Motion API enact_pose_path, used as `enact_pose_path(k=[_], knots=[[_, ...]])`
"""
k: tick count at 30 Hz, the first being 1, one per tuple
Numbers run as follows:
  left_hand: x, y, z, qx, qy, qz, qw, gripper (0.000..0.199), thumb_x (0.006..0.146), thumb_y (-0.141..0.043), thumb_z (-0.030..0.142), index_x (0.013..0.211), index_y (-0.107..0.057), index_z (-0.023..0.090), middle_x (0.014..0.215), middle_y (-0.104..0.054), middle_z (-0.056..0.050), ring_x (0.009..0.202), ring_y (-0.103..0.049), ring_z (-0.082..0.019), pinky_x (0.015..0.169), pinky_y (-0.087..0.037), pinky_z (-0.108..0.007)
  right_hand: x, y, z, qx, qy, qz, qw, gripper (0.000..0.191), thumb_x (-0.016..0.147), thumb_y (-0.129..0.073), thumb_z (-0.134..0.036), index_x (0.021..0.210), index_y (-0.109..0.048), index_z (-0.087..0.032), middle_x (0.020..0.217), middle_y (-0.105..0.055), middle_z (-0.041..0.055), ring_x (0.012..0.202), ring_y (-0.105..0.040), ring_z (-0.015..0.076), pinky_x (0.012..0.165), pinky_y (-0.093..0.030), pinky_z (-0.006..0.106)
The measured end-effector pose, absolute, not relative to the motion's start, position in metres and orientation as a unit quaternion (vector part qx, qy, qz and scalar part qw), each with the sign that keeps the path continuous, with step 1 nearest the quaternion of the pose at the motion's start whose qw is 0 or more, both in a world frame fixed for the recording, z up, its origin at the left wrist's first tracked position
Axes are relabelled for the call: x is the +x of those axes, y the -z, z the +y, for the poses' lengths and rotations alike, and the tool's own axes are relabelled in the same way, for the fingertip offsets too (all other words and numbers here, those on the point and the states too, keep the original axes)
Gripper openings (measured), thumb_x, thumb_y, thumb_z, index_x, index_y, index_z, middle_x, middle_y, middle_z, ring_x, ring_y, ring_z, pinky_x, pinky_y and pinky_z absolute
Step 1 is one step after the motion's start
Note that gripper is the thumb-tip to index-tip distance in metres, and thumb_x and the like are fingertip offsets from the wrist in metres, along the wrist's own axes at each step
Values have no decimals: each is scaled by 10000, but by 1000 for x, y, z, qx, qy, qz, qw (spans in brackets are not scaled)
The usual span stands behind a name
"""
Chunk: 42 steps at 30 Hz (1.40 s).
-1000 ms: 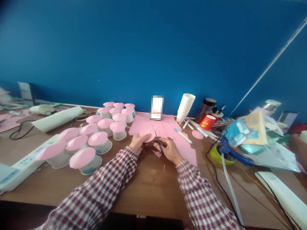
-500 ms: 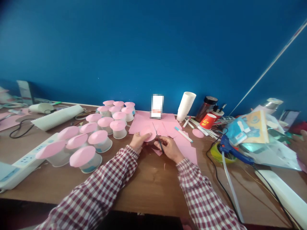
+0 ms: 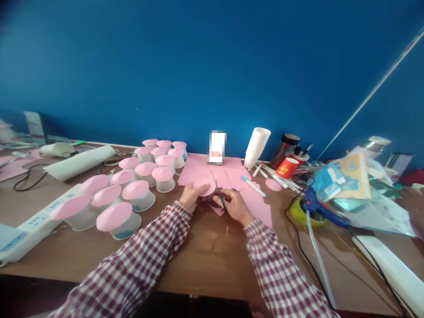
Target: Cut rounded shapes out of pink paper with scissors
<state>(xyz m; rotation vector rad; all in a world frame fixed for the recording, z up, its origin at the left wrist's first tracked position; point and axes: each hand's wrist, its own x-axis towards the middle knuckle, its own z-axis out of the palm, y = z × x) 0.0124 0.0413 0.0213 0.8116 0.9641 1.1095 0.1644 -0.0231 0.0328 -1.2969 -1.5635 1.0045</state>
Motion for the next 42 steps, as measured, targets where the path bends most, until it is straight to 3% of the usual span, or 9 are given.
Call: enact_pose_path(k=[14,33,42], knots=[[12,-25,40,357,-491,428,669,367,543,-779,249,817,-628,57,593,-594,-36,427,-498,-87,322,-356,-184,165,-36,-24,-519,-402,-627,419,303,773,-610,-461,761,-610,-158,600,-521,-18,524,-480,103,465,-394,220],[11,-27,38,369,-478,405,687,381,546,-795,300,805,-628,77,562,-585,-18,416,-478,-64,354,-377,-169,164,-34,-23,-542,-409,-587,440,412,754,-621,-479,988,-653,-141,600,-549,-4,518,-498,116,433,-392,217],[11,-25,40,353,-489,403,688,340,534,-799,285,730,-599,93,497,-544,13,386,-448,-49,359,-363,-160,163,-27,-19,-525,-372,-615,457,418,743,-643,-462,1014,-642,-144,731,-622,39,650,-567,154,622,-500,298]])
